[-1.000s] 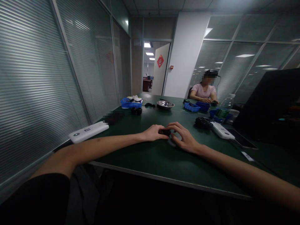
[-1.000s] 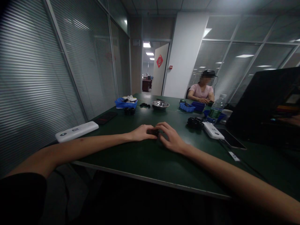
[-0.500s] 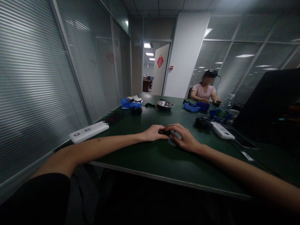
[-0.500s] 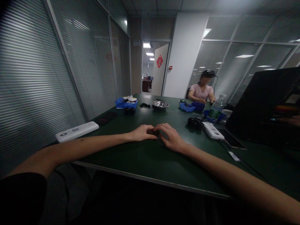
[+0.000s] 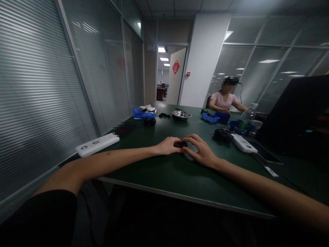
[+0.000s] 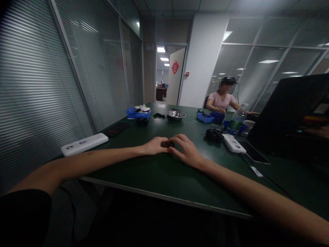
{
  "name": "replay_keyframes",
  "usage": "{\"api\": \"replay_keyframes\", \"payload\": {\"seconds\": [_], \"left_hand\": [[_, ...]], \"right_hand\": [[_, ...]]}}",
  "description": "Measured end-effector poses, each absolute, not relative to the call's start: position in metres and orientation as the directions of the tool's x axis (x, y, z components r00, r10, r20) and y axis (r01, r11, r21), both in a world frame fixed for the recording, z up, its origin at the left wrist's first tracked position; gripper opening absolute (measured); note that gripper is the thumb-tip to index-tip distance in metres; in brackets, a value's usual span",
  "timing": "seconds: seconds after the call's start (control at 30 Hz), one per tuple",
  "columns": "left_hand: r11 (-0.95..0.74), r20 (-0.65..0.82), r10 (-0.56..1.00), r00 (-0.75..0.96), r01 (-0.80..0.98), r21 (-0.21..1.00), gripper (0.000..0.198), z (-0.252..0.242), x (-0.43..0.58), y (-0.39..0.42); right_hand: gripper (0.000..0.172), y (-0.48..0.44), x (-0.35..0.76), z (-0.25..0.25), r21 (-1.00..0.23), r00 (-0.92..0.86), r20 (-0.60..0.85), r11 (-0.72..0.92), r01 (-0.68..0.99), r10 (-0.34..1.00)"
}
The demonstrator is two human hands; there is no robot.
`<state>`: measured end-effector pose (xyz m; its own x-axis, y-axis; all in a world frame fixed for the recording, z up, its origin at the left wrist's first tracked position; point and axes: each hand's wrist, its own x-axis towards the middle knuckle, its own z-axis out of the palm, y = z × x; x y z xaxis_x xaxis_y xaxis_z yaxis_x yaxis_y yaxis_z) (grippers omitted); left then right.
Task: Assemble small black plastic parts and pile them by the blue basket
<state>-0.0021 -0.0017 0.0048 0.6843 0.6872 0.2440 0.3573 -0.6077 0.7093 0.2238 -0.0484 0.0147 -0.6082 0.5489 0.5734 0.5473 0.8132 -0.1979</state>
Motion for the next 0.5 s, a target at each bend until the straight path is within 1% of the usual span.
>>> {"api": "replay_keyframes", "payload": {"seconds": [0.1, 0.23, 0.37, 0.5], "left_hand": [[-0.608, 0.241, 0.687, 0.685, 0.362, 0.707, 0.045, 0.0058, -0.0020, -0.0021], [-0.608, 0.244, 0.700, 0.671, 0.382, 0.696, 0.045, 0.0044, -0.0006, -0.0002], [-0.628, 0.270, 0.693, 0.668, 0.376, 0.681, 0.047, 0.0015, -0.0006, 0.0018], [-0.632, 0.265, 0.685, 0.679, 0.373, 0.679, 0.049, -0.0003, -0.0004, 0.0027]], "right_hand": [[0.028, -0.0473, 0.2227, 0.0147, -0.188, -0.611, 0.563, 0.807, 0.560, 0.556], [0.027, -0.0492, 0.2228, 0.0170, -0.194, -0.643, 0.565, 0.841, 0.505, 0.517], [0.030, -0.0505, 0.2236, 0.0188, -0.206, -0.677, 0.554, 0.868, 0.451, 0.484], [0.034, -0.0495, 0.2244, 0.0185, -0.226, -0.680, 0.552, 0.871, 0.436, 0.483]]}}
